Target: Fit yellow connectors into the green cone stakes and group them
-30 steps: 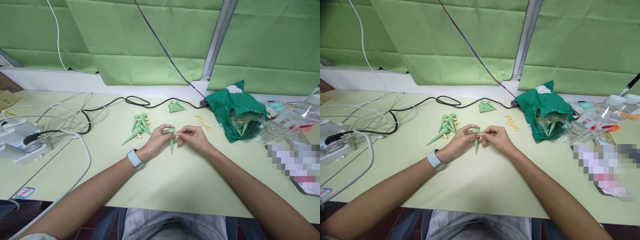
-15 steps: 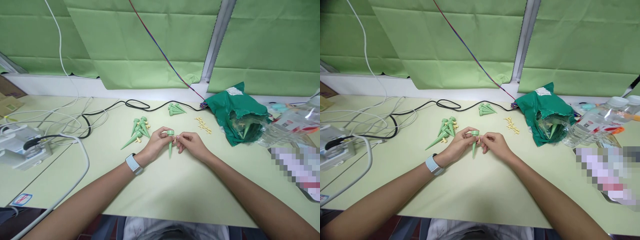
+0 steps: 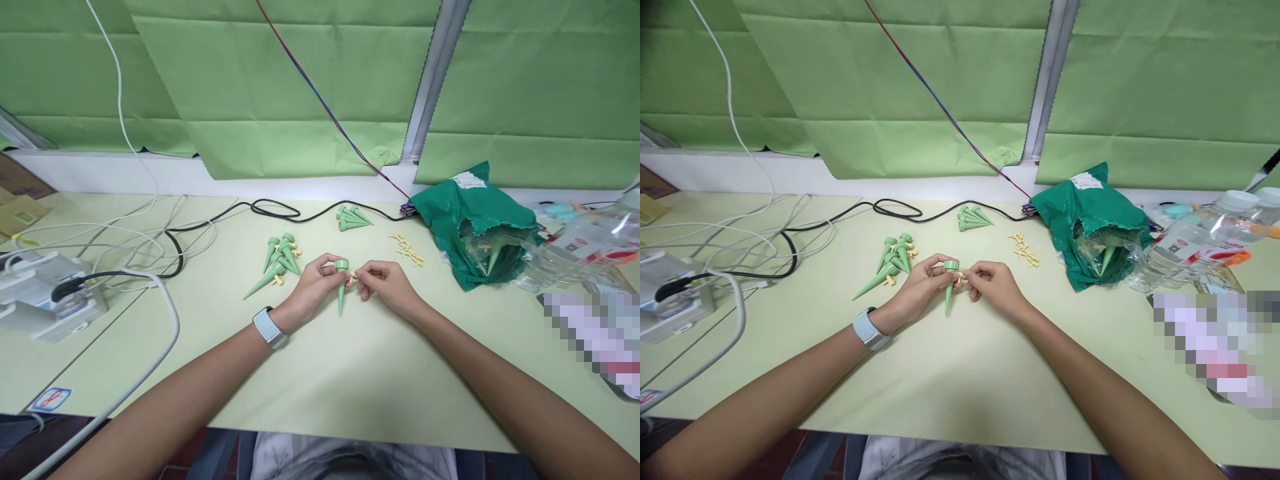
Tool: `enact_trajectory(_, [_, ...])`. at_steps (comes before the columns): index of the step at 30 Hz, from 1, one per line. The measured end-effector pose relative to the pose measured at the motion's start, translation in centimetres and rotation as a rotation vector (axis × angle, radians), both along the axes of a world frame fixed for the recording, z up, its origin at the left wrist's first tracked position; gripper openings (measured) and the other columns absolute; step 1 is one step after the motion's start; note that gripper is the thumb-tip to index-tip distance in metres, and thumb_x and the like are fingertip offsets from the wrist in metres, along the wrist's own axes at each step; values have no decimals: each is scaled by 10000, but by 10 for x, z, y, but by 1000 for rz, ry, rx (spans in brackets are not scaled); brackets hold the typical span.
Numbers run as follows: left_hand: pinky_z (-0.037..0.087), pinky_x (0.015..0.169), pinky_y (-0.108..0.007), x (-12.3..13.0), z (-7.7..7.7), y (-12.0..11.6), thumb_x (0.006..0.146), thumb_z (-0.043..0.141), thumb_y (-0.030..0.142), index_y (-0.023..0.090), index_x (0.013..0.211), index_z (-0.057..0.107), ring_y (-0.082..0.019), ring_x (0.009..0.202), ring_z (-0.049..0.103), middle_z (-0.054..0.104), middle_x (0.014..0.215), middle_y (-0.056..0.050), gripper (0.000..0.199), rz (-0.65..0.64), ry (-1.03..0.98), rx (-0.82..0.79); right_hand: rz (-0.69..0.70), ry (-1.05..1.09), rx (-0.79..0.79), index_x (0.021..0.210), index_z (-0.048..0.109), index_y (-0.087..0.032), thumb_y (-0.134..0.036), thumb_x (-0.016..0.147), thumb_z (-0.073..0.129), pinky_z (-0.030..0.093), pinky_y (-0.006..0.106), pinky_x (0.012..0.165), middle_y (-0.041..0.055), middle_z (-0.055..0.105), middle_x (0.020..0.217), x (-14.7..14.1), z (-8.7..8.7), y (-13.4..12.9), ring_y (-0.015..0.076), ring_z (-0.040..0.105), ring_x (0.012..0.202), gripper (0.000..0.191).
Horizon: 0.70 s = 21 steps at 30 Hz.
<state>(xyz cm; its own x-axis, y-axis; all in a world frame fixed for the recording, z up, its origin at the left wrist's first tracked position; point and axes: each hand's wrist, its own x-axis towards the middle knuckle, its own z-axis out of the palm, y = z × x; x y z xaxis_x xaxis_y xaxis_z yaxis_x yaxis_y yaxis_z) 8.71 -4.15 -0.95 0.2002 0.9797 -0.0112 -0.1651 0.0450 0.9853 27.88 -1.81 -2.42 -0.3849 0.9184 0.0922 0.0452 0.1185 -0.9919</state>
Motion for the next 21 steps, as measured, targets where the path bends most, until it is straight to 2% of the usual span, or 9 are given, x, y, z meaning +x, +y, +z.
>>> enact_trajectory(2, [483, 815, -343, 0, 0, 0, 804, 778, 250, 192, 1030, 612, -181, 777, 673, 673, 743, -12, 286, 3, 8, -1, -3, 61, -6, 880, 702, -174, -491, 761, 819, 536, 278, 585, 29, 703, 762, -1, 0, 1, 142, 642, 603, 357])
enact_trajectory(4, [485, 823, -344, 0, 0, 0, 805, 779, 257, 192, 1029, 611, -185, 789, 679, 675, 747, -13, 288, 1, 4, 1, -12, 77, -8, 959, 700, -185, -477, 750, 830, 523, 267, 554, 20, 701, 795, -1, -1, 1, 131, 627, 586, 381])
enact_trajectory(8, [484, 804, -329, 0, 0, 0, 786, 797, 262, 191, 1023, 612, -179, 786, 678, 667, 746, -4, 309, 5, 5, 14, 3, 5, -3, 840, 698, -171, -552, 875, 684, 506, 258, 537, 26, 682, 741, 0, 0, 0, 115, 590, 542, 383])
enact_trajectory(10, [484, 799, -330, 1, 0, 0, 782, 799, 261, 192, 1024, 611, -180, 780, 678, 663, 738, -1, 315, 10, 17, 11, 9, 0, 7, 806, 685, -170, -539, 863, 703, 514, 258, 558, 26, 680, 731, 0, 0, -1, 119, 601, 559, 374])
enact_trajectory(14, [487, 807, -336, 1, -2, 1, 794, 788, 264, 195, 1034, 606, -181, 782, 678, 678, 750, -10, 309, 18, 13, 13, -26, 50, 39, 936, 666, -200, -460, 769, 816, 520, 260, 571, 8, 693, 804, -2, -1, -2, 128, 632, 586, 344])
enact_trajectory(17, [483, 798, -327, 0, -2, 2, 786, 799, 270, 191, 1011, 612, -174, 774, 676, 678, 756, -9, 302, 32, 1, 29, -33, 56, 12, 1013, 683, -202, -521, 808, 764, 533, 272, 552, 18, 695, 825, -3, -1, -3, 131, 625, 565, 388])
enact_trajectory(21, [485, 805, -335, 0, -2, 1, 773, 813, 272, 192, 1016, 614, -177, 773, 679, 670, 751, -2, 325, 25, -6, 22, -9, -18, 14, 801, 711, -165, -563, 902, 637, 537, 278, 574, 46, 684, 723, -3, 0, -3, 139, 614, 575, 417])
